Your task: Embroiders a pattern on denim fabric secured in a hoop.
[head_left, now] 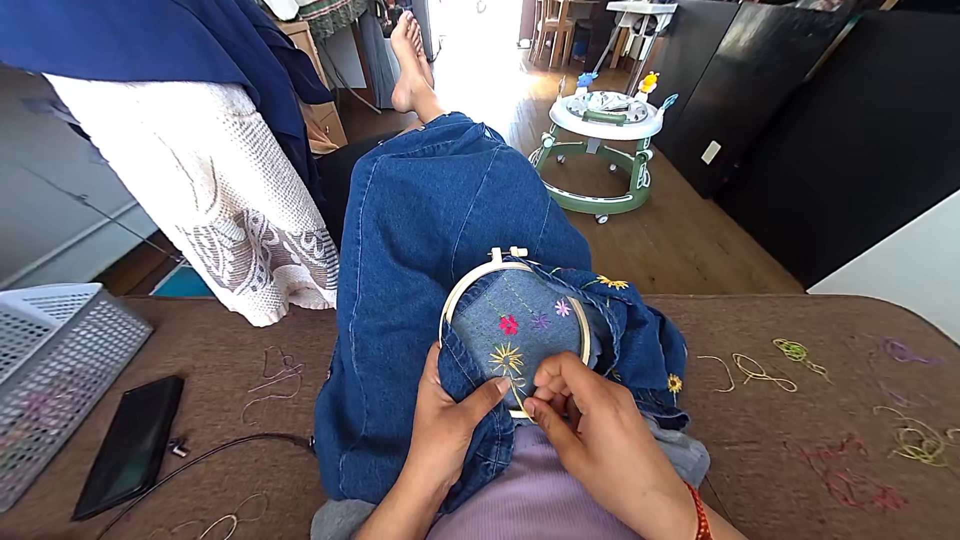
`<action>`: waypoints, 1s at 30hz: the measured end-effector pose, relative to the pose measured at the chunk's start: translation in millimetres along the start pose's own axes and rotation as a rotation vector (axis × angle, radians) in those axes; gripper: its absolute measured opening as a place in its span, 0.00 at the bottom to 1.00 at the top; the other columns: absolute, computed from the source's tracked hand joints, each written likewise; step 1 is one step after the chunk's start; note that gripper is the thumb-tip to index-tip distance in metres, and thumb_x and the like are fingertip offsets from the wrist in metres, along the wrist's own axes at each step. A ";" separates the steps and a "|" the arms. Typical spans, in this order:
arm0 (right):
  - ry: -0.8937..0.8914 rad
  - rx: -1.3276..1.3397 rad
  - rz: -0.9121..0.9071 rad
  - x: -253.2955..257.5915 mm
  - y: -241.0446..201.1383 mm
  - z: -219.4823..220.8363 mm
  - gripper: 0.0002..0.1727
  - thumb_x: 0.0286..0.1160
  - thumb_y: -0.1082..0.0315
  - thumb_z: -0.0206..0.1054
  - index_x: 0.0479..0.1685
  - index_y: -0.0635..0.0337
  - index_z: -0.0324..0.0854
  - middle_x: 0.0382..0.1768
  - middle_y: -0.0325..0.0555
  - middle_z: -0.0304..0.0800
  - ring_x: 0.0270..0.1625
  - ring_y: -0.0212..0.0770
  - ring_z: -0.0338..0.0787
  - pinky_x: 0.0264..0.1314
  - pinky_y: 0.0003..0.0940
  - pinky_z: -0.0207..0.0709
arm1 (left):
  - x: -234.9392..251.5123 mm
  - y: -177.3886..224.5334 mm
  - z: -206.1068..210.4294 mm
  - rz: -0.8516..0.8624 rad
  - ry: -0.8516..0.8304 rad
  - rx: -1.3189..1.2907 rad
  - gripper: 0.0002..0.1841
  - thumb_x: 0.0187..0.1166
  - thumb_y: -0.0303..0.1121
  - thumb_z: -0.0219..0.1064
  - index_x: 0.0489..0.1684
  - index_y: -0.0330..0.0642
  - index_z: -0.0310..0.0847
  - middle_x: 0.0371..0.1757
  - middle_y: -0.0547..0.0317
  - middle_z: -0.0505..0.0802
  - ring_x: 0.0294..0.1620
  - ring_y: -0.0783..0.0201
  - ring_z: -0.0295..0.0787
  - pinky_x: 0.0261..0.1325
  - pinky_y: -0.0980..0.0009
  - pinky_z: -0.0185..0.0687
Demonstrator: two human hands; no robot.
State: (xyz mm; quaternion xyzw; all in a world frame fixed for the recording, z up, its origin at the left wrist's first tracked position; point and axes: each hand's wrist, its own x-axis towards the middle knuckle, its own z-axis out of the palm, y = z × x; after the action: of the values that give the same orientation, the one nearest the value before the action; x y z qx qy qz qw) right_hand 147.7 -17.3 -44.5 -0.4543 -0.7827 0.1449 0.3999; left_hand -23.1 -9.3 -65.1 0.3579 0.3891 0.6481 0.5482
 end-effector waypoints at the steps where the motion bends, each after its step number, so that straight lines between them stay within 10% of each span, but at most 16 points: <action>1: 0.006 0.014 0.010 1.2 0.1 0.9 0.08 0.71 0.67 0.68 0.45 0.58 0.81 0.30 0.35 0.88 0.27 0.24 0.84 0.31 0.16 0.80 | -0.5 -0.5 -0.1 0.012 -0.006 0.005 0.38 0.55 0.15 0.77 0.72 0.32 0.66 0.50 0.48 0.94 0.49 0.61 0.96 0.55 0.67 0.93; 10: -0.028 0.248 -0.020 11.8 5.3 2.3 0.08 0.79 0.67 0.62 0.38 0.55 0.87 0.35 0.34 0.85 0.37 0.20 0.83 0.40 0.13 0.78 | -2.2 -2.6 0.4 0.066 -0.047 0.054 0.40 0.55 0.16 0.77 0.74 0.32 0.64 0.53 0.50 0.93 0.52 0.62 0.95 0.58 0.68 0.92; 14: -0.044 0.577 -0.078 14.1 4.6 -4.5 0.09 0.88 0.68 0.54 0.42 0.56 0.79 0.39 0.36 0.87 0.47 0.29 0.88 0.54 0.26 0.84 | -0.9 -4.8 -1.9 0.093 -0.067 0.086 0.39 0.58 0.18 0.78 0.75 0.32 0.64 0.54 0.49 0.93 0.54 0.61 0.94 0.59 0.68 0.92; 18: -0.110 1.053 0.066 11.9 -4.4 -32.2 0.08 0.89 0.60 0.58 0.40 0.46 0.78 0.21 0.24 0.69 0.21 0.18 0.70 0.24 0.15 0.67 | -0.2 -3.2 -1.5 0.042 -0.028 0.053 0.42 0.58 0.16 0.76 0.79 0.32 0.58 0.56 0.50 0.92 0.55 0.63 0.94 0.59 0.69 0.92; 30: -0.024 1.385 0.281 -9.5 3.9 -49.3 0.04 0.81 0.65 0.66 0.40 0.49 0.85 0.25 0.24 0.76 0.20 0.16 0.71 0.21 0.11 0.66 | 3.9 -0.9 -2.4 -0.101 -0.124 0.042 0.45 0.57 0.15 0.77 0.80 0.33 0.57 0.57 0.51 0.92 0.55 0.64 0.94 0.61 0.69 0.91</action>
State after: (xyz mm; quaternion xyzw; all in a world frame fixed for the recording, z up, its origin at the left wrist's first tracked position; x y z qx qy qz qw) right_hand 189.9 -29.8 -20.1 -0.1905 -0.4489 0.6647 0.5660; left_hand -25.4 -5.6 -66.8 0.3886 0.3854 0.5879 0.5957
